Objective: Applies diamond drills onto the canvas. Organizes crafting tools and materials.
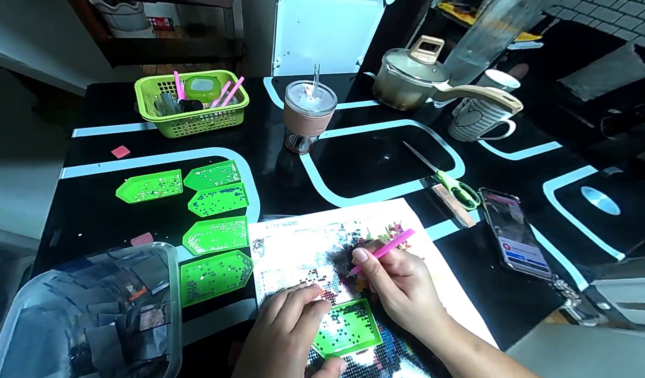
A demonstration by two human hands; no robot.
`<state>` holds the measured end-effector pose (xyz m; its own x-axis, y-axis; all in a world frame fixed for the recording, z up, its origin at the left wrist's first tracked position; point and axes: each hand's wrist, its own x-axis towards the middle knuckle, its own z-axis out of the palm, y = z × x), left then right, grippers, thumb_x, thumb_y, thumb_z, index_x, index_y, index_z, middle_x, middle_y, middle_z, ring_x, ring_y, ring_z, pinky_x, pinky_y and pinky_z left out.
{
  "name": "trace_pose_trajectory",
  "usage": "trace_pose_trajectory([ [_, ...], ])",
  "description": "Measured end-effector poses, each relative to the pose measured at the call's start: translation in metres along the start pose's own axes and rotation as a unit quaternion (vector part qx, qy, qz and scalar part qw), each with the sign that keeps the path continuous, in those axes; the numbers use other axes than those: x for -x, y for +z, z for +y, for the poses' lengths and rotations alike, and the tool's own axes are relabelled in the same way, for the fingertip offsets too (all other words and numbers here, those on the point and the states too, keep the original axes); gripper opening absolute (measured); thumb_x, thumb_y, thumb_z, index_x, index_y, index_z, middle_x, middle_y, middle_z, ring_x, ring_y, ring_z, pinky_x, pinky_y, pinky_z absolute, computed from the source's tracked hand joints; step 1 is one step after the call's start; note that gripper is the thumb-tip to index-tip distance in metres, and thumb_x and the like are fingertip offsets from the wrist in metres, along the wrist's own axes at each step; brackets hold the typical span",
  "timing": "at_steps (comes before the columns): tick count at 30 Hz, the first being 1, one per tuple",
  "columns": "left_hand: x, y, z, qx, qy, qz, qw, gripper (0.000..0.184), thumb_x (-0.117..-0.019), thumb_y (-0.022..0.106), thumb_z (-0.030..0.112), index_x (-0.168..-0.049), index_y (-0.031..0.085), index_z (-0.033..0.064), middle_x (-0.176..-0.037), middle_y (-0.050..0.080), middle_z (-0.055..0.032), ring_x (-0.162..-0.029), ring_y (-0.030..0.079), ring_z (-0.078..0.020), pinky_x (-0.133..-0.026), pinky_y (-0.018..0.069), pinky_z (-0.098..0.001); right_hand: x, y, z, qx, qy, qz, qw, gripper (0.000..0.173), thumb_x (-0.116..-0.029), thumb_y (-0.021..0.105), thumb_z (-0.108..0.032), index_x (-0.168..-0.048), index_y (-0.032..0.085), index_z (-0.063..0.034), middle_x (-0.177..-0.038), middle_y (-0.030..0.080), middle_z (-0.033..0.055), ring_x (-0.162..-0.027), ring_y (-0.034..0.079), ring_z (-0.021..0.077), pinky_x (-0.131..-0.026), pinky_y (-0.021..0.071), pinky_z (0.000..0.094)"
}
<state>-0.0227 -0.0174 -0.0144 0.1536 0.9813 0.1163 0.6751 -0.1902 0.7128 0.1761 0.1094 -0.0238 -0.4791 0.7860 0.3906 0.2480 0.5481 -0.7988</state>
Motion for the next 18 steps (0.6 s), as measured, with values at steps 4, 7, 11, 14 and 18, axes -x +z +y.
trace_pose_trajectory([
  [4, -0.001, 0.0, 0.0, -0.005, 0.003, 0.002, 1.0, 0.049, -0.0865, 0.077, 0.039, -0.125, 0.071, 0.0103, -0.137, 0.064, -0.0098, -0.129, 0.057, -0.0285, -0.108, 0.0457, -0.0433, 0.003, 0.0, -0.002, 0.094, -0.071, -0.009, 0.993, 0.032, -0.1091, 0.05, -0.029, -0.092, 0.066, -0.0072, -0.073, 0.061, -0.0015, -0.065, 0.057, -0.0009, -0.061, 0.049, 0.0147],
  [7, 0.0, 0.0, 0.0, -0.007, 0.005, 0.004, 1.0, 0.049, -0.086, 0.077, 0.039, -0.125, 0.071, 0.0107, -0.137, 0.064, -0.0096, -0.13, 0.057, -0.0283, -0.109, 0.0452, -0.0432, 0.005, -0.004, -0.003, 0.051, -0.034, -0.016, 0.998, 0.031, -0.1087, 0.051, -0.028, -0.093, 0.067, -0.0079, -0.073, 0.063, -0.0022, -0.064, 0.059, -0.0006, -0.06, 0.0505, 0.015],
  [11, 0.0, 0.001, -0.001, -0.007, 0.01, 0.011, 1.0, 0.049, -0.0859, 0.078, 0.039, -0.125, 0.071, 0.0111, -0.137, 0.064, -0.009, -0.13, 0.057, -0.0271, -0.109, 0.0459, -0.0422, 0.008, -0.011, -0.006, -0.159, 0.121, 0.032, 0.979, 0.026, -0.1088, 0.05, -0.027, -0.094, 0.069, -0.0155, -0.076, 0.07, -0.0038, -0.06, 0.064, 0.0025, -0.056, 0.0547, 0.0168],
  [14, 0.0, 0.002, -0.002, -0.007, 0.012, 0.013, 1.0, 0.049, -0.0856, 0.078, 0.04, -0.125, 0.071, 0.0112, -0.136, 0.064, -0.009, -0.129, 0.058, -0.027, -0.108, 0.0465, -0.0422, 0.02, -0.007, -0.012, -0.165, 0.066, 0.006, 0.984, 0.028, -0.1096, 0.049, -0.028, -0.094, 0.068, -0.0133, -0.079, 0.068, -0.0063, -0.064, 0.061, -0.0028, -0.058, 0.0506, 0.0134],
  [18, 0.0, 0.002, -0.002, -0.008, 0.014, 0.015, 1.0, 0.049, -0.0851, 0.078, 0.04, -0.125, 0.071, 0.0111, -0.136, 0.065, -0.0097, -0.129, 0.058, -0.0278, -0.107, 0.047, -0.0432, 0.031, 0.0, -0.012, -0.09, -0.039, -0.04, 0.994, 0.031, -0.1106, 0.048, -0.027, -0.093, 0.062, -0.005, -0.077, 0.063, 0.0003, -0.07, 0.061, -0.0015, -0.065, 0.0513, 0.0142],
])
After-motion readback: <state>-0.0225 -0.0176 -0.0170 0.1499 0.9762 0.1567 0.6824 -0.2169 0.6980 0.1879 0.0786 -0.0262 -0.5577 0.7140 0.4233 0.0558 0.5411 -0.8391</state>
